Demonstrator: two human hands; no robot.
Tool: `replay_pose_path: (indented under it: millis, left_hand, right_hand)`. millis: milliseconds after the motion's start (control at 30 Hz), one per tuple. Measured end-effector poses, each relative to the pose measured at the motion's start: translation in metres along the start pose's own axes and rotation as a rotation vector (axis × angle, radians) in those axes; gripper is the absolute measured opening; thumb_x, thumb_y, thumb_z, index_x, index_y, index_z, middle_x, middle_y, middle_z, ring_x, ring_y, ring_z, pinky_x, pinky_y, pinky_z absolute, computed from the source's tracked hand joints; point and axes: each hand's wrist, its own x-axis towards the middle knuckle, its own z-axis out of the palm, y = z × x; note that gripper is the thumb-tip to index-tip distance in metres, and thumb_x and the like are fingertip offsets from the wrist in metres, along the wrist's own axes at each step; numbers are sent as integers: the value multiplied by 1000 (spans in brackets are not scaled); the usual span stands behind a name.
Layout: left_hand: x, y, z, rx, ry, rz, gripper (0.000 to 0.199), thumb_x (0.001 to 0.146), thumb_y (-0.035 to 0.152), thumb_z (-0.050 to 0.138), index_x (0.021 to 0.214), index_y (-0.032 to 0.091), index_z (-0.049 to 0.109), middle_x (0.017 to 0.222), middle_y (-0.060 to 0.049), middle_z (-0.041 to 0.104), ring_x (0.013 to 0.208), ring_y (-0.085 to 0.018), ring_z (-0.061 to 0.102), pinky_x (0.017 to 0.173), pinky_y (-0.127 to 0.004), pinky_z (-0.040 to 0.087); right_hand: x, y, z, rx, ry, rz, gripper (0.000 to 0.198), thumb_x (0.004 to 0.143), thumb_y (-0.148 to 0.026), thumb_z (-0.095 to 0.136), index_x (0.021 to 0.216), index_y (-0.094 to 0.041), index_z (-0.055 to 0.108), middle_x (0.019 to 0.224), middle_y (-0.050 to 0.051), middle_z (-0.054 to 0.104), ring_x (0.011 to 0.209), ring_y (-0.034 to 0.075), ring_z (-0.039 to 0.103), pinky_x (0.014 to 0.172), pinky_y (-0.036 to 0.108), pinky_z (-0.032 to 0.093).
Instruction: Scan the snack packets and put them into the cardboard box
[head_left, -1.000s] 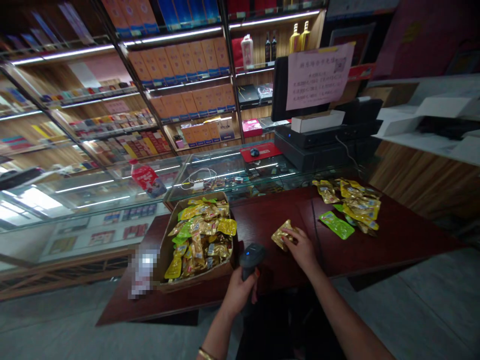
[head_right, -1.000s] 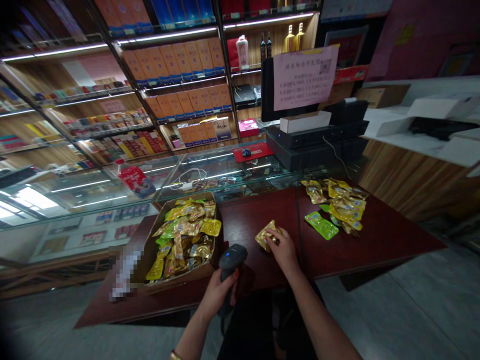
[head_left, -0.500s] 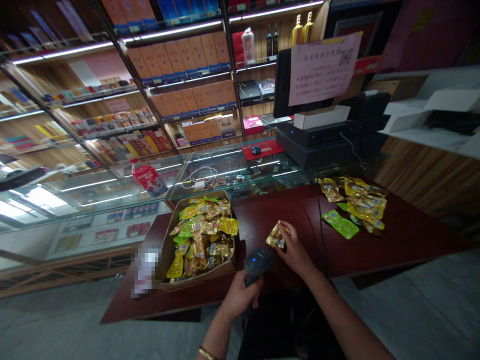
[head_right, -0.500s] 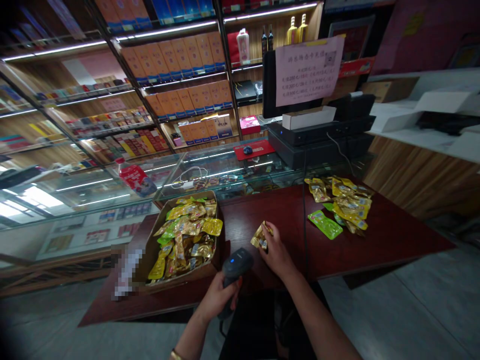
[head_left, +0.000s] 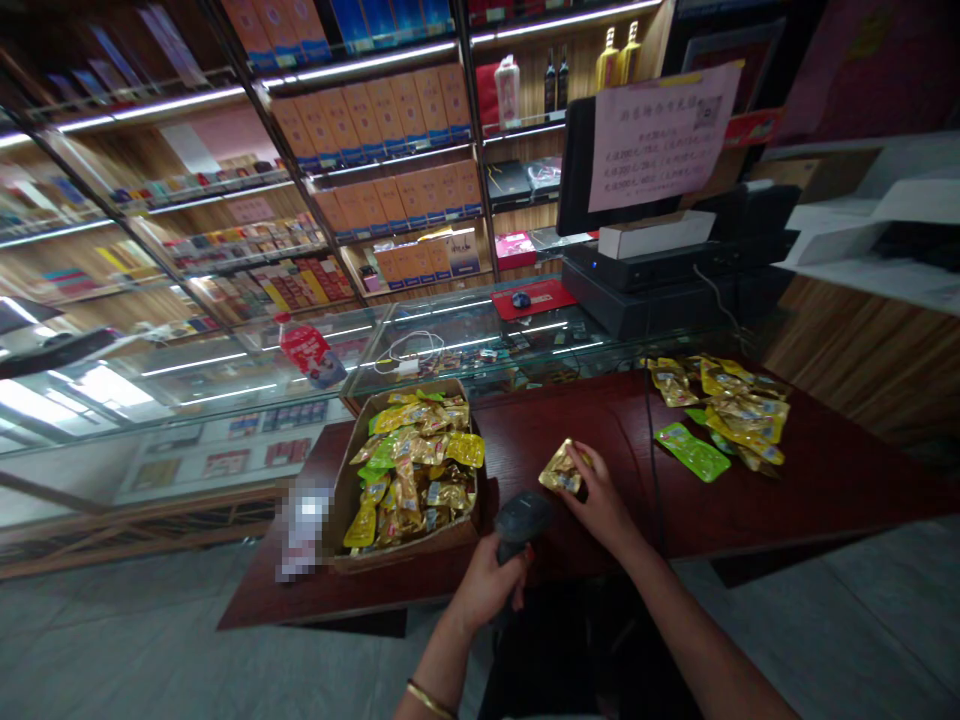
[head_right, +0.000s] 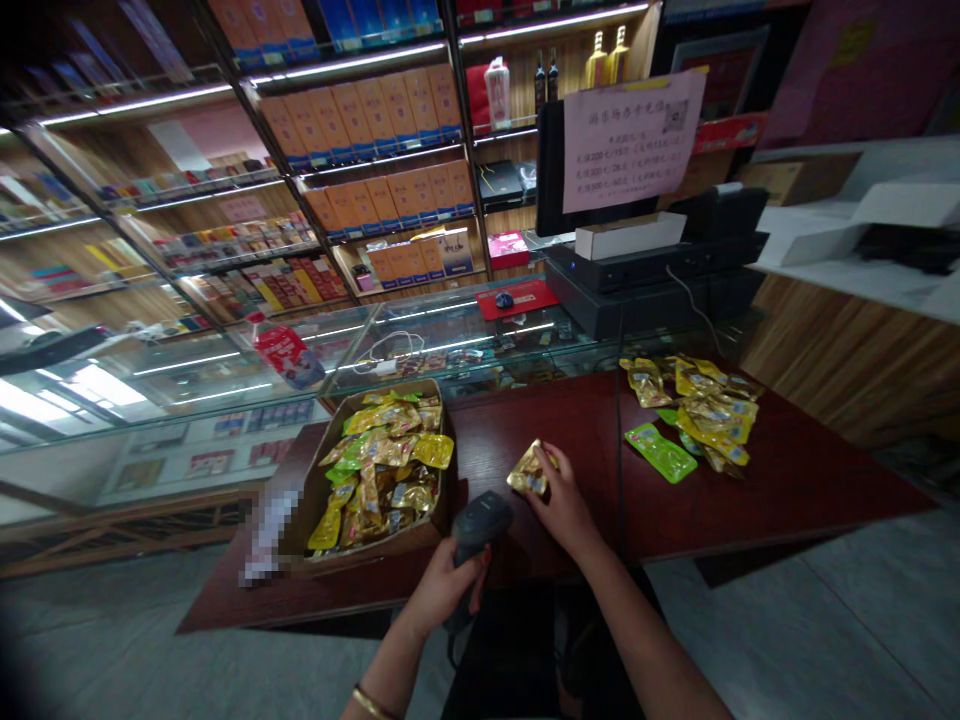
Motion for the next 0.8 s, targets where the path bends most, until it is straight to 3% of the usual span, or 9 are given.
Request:
replay_pose_path:
  millis: [100, 167, 267, 367, 467, 567, 667, 733, 800]
  left_hand:
    - [1, 0, 2, -17, 35, 14, 21, 80, 38, 65, 80, 18, 58, 44, 7, 52, 32, -10, 47, 35, -18, 37]
    - [2, 0, 3, -29, 49, 14, 23, 80, 39, 66, 79, 18, 57, 45, 7, 51, 31, -10, 47, 34, -18, 37]
    - [3, 0, 3, -63, 49, 4, 26, 78, 41, 69, 75, 19, 56, 46, 7, 51, 31, -10, 47, 32, -19, 37]
    - [1, 2, 3, -82, 48, -7, 26, 77, 41, 69, 73, 19, 56, 44, 6, 51, 31, -10, 47, 32, -19, 37]
    - [-1, 4, 4, -74, 59, 11, 27, 78, 40, 68, 68, 19, 55, 41, 5, 50, 31, -10, 46, 32, -19, 34]
    - [-2, 2, 3, -86, 80, 38, 30, 78, 44, 68, 66, 19, 55, 41, 4, 50, 31, -10, 45, 33, -19, 33]
    - [-1, -2, 1, -106, 90, 44, 36, 78, 51, 70, 68, 19, 56, 41, 5, 50, 30, -9, 44, 33, -19, 33]
    - [0, -4, -1, -118, 88, 30, 39, 76, 54, 72, 71, 19, 57, 43, 6, 50, 30, -9, 44, 32, -19, 34]
    - [2, -6, -2, -131, 78, 15, 40, 73, 55, 74, 73, 19, 57, 46, 6, 51, 31, -10, 45, 32, -20, 36]
  right_hand:
    - [14, 1, -4, 249, 135, 242, 74, 77, -39, 71, 146, -21, 50, 147, 18, 48, 120, 32, 66, 101, 46, 55]
    - [28, -11, -3, 401, 146, 315, 79, 74, -40, 73, 147, -22, 48, 143, 17, 54, 109, 29, 72, 94, 44, 60]
    - [56, -51, 15, 552, 47, 222, 80, 73, -36, 75, 147, -24, 47, 140, 14, 59, 105, 27, 73, 90, 42, 62]
    - [90, -107, 56, 625, -125, 65, 75, 75, -31, 74, 146, -26, 49, 142, 11, 59, 104, 23, 73, 87, 37, 63]
    - [124, -160, 105, 606, -280, -39, 73, 76, -26, 74, 145, -29, 50, 148, 7, 54, 100, 19, 72, 82, 31, 64]
    - [146, -189, 138, 503, -381, -50, 78, 73, -23, 79, 146, -27, 51, 144, 10, 58, 84, 17, 72, 70, 31, 64]
    - [148, -176, 136, 378, -322, -126, 64, 76, -23, 76, 138, -25, 59, 139, 10, 62, 82, 15, 72, 75, 32, 63]
    - [137, -144, 116, 304, -203, -160, 49, 83, -24, 66, 132, -25, 63, 139, 9, 61, 89, 16, 72, 83, 33, 61]
    - [118, -101, 85, 146, -56, -110, 42, 88, -28, 57, 129, -23, 65, 135, 11, 63, 105, 22, 70, 94, 40, 57]
